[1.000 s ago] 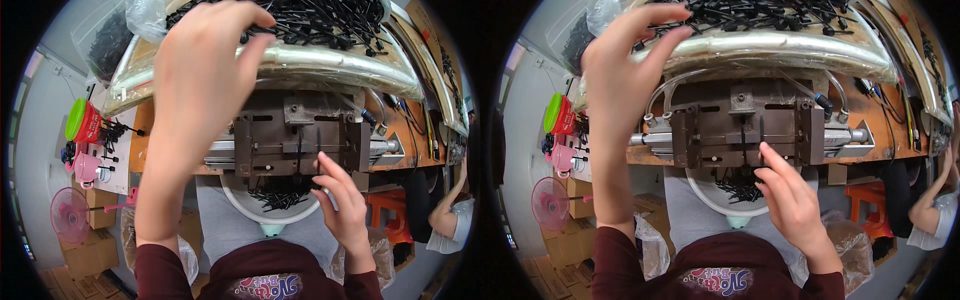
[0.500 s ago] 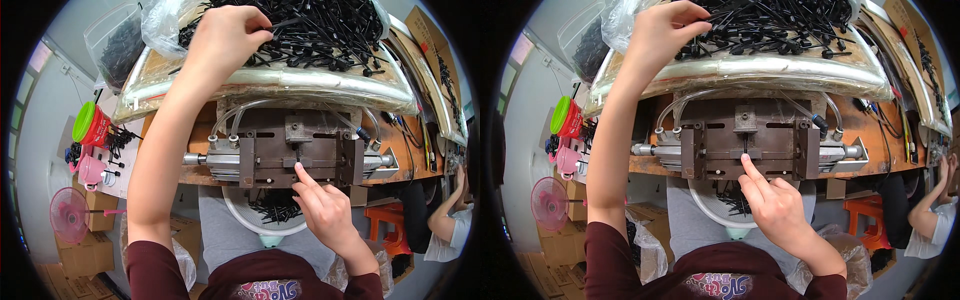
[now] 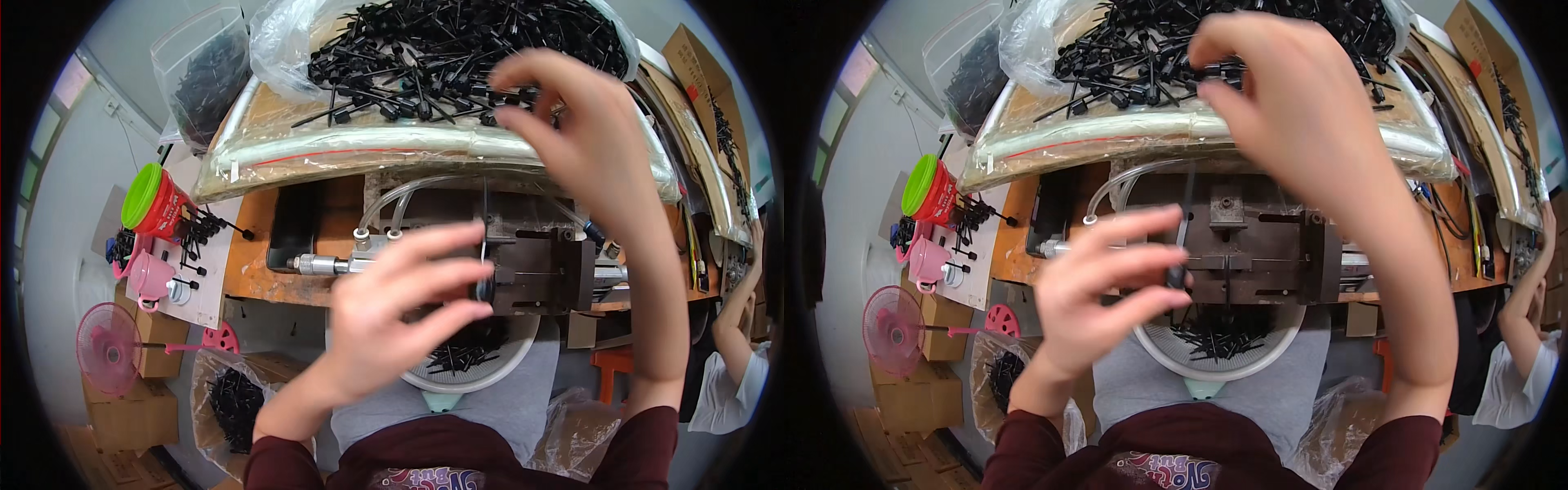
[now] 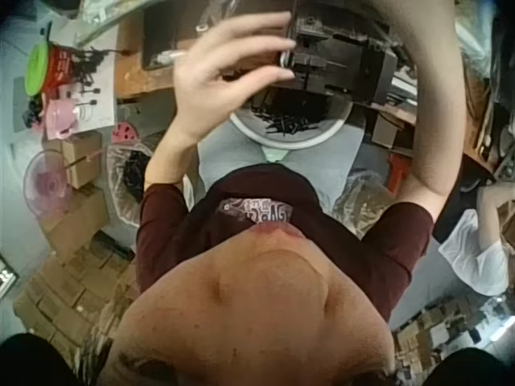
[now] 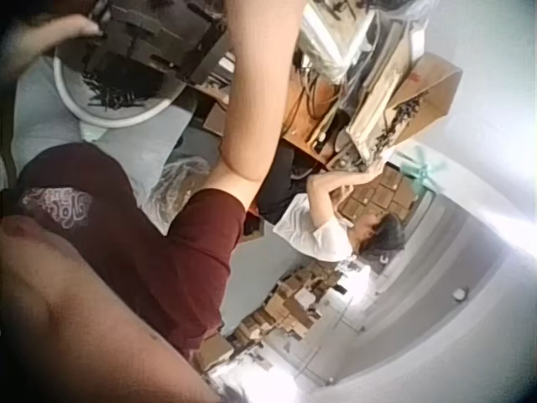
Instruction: Assembling small plastic components using a pneumatic pressing machine in a workshop.
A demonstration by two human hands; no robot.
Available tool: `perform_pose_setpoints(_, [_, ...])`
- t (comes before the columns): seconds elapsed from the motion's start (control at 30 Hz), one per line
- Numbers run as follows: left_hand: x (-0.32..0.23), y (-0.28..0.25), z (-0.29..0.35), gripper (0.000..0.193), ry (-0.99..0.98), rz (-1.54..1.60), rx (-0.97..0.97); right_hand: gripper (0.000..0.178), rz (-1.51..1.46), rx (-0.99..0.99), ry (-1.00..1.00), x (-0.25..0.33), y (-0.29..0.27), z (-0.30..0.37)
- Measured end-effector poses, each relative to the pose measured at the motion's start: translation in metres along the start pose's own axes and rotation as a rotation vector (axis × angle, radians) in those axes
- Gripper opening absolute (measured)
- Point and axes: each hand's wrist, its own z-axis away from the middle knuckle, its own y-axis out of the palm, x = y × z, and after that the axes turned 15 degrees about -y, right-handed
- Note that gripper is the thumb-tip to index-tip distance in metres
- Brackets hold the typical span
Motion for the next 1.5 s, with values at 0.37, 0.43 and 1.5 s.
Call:
perform_pose_setpoints(0.37, [0.013, 0.069, 0.05, 0.023, -0.031, -0.427, -0.016, 0.072, 0.077, 0.919, 0.307, -0.081, 0.083, -0.09])
perform_pose_setpoints(0.43, [0.012, 0.07, 0.048, 0.024, -0.026, -0.461, -0.001, 0.068, 0.124, 0.895, 0.306, -0.081, 0.085, -0.089])
perform_pose_setpoints(1.5, [-0.007, 0.059, 0.026, 0.043, 0.179, -0.201, -0.412, 0.024, -0.852, -0.38, 0.656, 0.101, -0.005, 0.077])
